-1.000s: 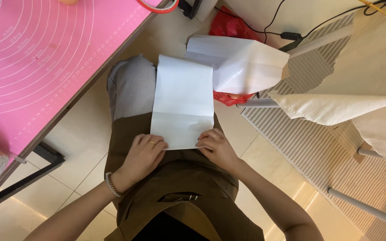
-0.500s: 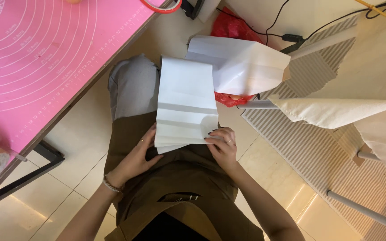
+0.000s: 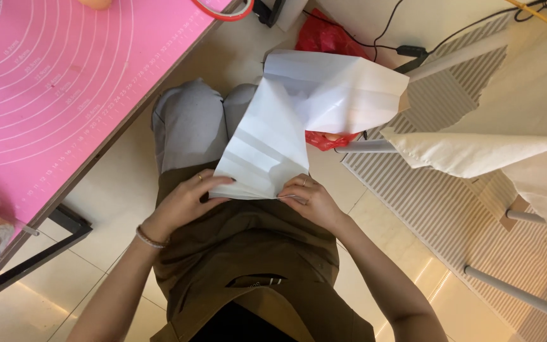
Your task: Folding a strip of white paper into an accordion shape
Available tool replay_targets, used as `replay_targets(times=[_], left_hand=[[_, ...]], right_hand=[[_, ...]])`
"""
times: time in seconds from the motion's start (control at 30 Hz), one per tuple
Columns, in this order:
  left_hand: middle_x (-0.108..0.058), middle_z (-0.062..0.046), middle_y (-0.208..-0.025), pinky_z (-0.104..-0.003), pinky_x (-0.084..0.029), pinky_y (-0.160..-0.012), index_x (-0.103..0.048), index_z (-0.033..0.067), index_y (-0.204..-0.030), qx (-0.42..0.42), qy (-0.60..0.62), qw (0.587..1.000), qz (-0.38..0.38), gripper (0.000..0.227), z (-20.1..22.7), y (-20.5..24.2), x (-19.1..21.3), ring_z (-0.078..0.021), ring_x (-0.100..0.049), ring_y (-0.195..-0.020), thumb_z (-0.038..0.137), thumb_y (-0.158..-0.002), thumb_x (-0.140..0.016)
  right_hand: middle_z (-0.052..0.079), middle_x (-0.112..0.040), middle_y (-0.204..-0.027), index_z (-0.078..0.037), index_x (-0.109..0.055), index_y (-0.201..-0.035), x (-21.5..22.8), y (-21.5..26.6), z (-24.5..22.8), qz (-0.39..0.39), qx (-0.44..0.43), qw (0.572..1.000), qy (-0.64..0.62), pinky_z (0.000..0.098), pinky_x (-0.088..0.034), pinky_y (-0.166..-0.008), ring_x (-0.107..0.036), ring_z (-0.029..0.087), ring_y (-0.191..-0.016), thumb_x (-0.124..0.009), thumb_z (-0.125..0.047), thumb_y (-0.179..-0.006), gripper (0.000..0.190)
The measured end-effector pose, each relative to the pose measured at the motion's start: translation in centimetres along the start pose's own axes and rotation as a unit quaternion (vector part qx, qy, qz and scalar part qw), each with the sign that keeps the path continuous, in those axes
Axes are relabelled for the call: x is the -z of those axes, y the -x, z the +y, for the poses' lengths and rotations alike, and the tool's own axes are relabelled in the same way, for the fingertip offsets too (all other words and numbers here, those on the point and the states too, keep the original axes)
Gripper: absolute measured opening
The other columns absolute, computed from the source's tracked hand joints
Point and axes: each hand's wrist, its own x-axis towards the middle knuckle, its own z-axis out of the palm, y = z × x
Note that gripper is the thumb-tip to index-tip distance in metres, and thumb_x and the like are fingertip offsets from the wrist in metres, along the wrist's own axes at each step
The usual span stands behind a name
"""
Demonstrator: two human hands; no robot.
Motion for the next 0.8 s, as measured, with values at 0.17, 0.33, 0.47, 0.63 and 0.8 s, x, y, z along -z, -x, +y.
replay_targets(times=[0.17,0.33,0.47,0.63,0.8], left_hand=[[-0.074,-0.007,-0.097,-0.038,-0.058,-0.085,-0.076,0.0129,-0.11,0.029,0.095,0.995,-0.006,0.026,-0.7,-1.5,0.6,-0.0215,-0.07,-0.094,0.006,-0.085,-0.079],[-0.075,-0.008,-0.089,-0.035,-0.058,-0.079,-0.081,0.0124,-0.103,0.094,0.139,0.986,-0.018,0.021,-0.8,-1.7,0.1,-0.0176,-0.068,-0.086,0.01,-0.082,-0.083],[-0.07,-0.004,-0.086,-0.034,-0.053,-0.082,-0.083,0.0136,-0.096,0.142,0.121,0.982,-0.015,0.014,-0.2,-1.5,0.4,-0.0161,-0.063,-0.085,0.011,-0.082,-0.083],[-0.073,-0.013,-0.101,-0.043,-0.053,-0.091,-0.083,0.0104,-0.097,0.233,0.135,0.963,-0.021,0.014,0.6,-1.3,0.4,-0.0257,-0.067,-0.097,0.01,-0.082,-0.082],[-0.076,-0.008,-0.085,-0.033,-0.056,-0.072,-0.082,0.0081,-0.099,0.386,0.213,0.898,0.012,0.014,0.5,-0.7,-1.1,-0.0158,-0.063,-0.078,0.018,-0.089,-0.08]], right_hand=[[0.007,-0.073,-0.091,-0.009,-0.075,-0.094,-0.2,0.3,0.4,0.005,0.003,1.0,0.008,0.0405,-0.055,-0.078,-0.068,0.029,-0.085,-0.076,-0.005,-0.088,0.006],[0.007,-0.073,-0.09,-0.009,-0.076,-0.096,-0.9,2.5,0.5,0.053,-0.007,0.997,0.052,0.0418,-0.056,-0.077,-0.069,0.03,-0.084,-0.079,-0.004,-0.085,0.012],[0.003,-0.074,-0.093,-0.012,-0.078,-0.092,-2.5,5.5,1.9,0.128,-0.036,0.989,0.072,0.0375,-0.056,-0.08,-0.068,0.024,-0.087,-0.081,-0.007,-0.083,0.01],[0.007,-0.071,-0.108,-0.008,-0.08,-0.092,-4.3,6.9,0.6,0.2,-0.186,0.961,-0.041,0.039,-0.054,-0.09,-0.065,0.024,-0.102,-0.081,-0.002,-0.083,0.011],[0.02,-0.069,-0.114,0.002,-0.074,-0.082,-3.7,6.3,-1.8,0.264,-0.373,0.843,-0.284,0.0411,-0.05,-0.095,-0.065,0.026,-0.104,-0.079,-0.003,-0.085,0.009]])
